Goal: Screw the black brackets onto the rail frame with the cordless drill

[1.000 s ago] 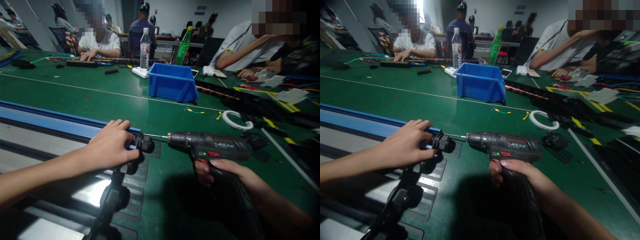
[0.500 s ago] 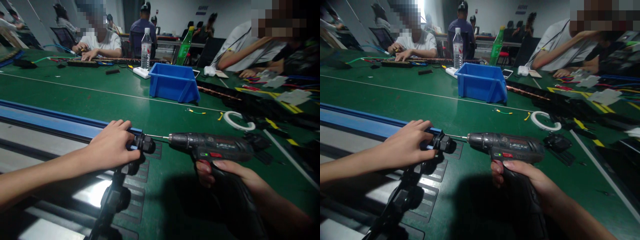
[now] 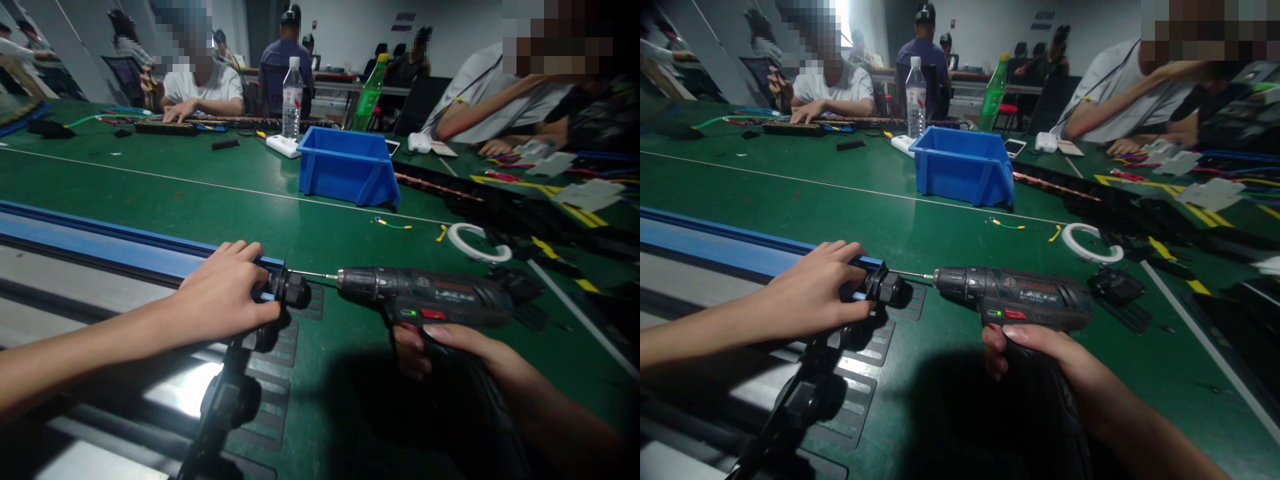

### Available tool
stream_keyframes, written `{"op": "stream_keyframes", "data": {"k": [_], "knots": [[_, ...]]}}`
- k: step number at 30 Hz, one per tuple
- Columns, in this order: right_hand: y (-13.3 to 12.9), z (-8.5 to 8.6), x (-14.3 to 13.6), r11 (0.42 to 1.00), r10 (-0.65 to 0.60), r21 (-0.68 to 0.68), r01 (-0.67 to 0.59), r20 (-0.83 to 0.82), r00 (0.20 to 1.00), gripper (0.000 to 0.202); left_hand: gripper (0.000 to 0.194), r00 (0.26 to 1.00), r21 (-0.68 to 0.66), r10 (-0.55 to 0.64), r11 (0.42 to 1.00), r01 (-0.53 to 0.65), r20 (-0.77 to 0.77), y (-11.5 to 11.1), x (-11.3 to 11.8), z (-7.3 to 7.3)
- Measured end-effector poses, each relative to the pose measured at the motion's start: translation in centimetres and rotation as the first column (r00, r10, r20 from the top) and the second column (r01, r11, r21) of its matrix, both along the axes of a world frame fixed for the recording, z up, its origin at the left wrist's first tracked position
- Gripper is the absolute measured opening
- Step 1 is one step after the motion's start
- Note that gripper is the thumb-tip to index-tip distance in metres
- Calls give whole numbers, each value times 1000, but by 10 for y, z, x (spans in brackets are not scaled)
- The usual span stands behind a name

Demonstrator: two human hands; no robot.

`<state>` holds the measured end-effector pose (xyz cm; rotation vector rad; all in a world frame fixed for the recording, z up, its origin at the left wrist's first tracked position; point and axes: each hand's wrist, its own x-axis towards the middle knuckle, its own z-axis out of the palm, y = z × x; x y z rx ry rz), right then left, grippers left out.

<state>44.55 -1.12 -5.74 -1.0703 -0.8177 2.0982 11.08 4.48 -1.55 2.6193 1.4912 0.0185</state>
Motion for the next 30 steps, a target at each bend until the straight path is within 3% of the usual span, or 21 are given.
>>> {"op": "stream_keyframes", "data": {"k": [15,24,30], "knots": [[-1,4,-2,996,-69,-50,68,-4,998,28,35,1000,6,7,1000,-7,1,-2,1,1],[1,1,-1,1000,-7,18,7,20,1000,30,36,1000,1,10,1000,-10,7,-2,2,1],[2,2,0,1000,4,-22,-4,-17,1000,28,36,1000,-2,6,1000,-6,14,-1,2,2]]}}
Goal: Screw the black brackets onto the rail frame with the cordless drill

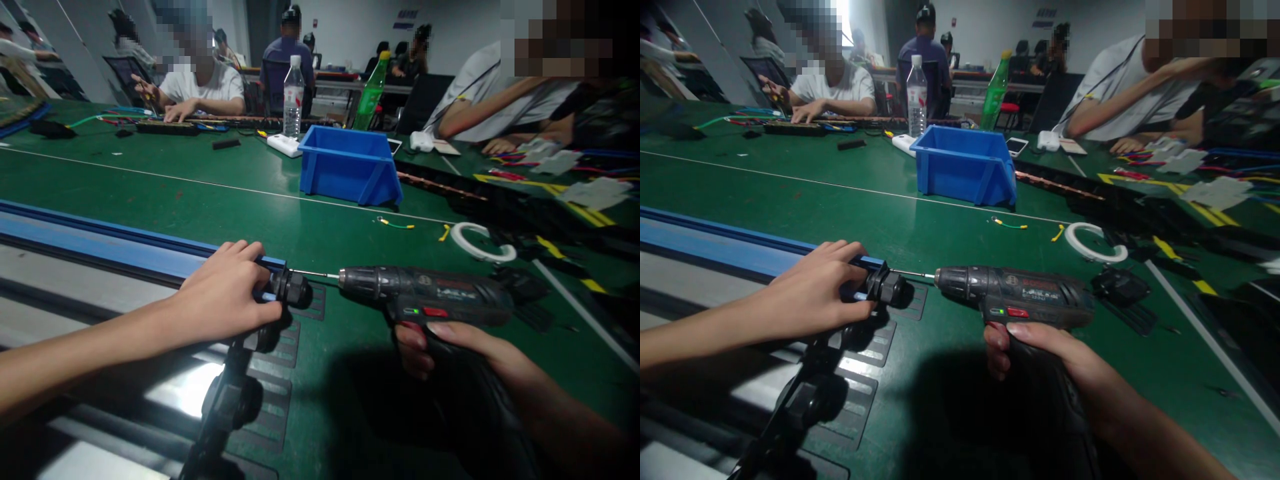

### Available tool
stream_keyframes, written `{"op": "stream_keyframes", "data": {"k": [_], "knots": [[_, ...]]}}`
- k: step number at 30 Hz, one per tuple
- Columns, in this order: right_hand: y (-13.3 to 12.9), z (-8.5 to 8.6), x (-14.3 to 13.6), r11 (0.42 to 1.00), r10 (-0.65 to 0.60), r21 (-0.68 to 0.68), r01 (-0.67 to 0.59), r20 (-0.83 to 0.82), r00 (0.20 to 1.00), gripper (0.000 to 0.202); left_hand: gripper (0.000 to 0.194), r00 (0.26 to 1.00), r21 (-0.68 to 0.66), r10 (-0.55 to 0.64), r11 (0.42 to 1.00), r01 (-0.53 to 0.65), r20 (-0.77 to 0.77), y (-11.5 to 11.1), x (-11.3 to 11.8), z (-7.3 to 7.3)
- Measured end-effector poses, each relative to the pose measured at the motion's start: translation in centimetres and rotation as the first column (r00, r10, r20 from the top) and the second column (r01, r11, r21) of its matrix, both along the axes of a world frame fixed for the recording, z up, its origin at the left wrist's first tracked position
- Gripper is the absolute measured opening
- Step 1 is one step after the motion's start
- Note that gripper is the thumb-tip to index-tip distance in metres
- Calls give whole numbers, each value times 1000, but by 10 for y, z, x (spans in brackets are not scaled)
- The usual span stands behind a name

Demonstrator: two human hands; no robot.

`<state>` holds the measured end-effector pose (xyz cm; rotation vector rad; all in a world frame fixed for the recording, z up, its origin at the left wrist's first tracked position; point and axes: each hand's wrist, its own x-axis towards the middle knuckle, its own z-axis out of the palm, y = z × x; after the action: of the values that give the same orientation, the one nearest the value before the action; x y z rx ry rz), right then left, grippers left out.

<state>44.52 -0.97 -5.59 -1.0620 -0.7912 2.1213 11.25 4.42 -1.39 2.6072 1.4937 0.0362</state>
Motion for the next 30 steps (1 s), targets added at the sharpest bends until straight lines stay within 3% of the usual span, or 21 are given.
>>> {"op": "stream_keyframes", "data": {"k": [5,16,23,30], "knots": [[-1,-2,0,999,-5,53,5,1,1000,29,36,1000,4,1,1000,-1,-4,0,0,0],[0,-1,3,1000,-10,-27,10,-12,1000,26,36,1000,6,-3,1000,3,-7,-1,0,0],[-2,2,0,998,-68,-4,68,27,997,28,37,1000,21,-5,1000,5,-9,0,0,0],[-2,-1,3,998,-49,-25,50,36,998,32,39,1000,17,-17,1000,17,-7,0,-2,0]]}}
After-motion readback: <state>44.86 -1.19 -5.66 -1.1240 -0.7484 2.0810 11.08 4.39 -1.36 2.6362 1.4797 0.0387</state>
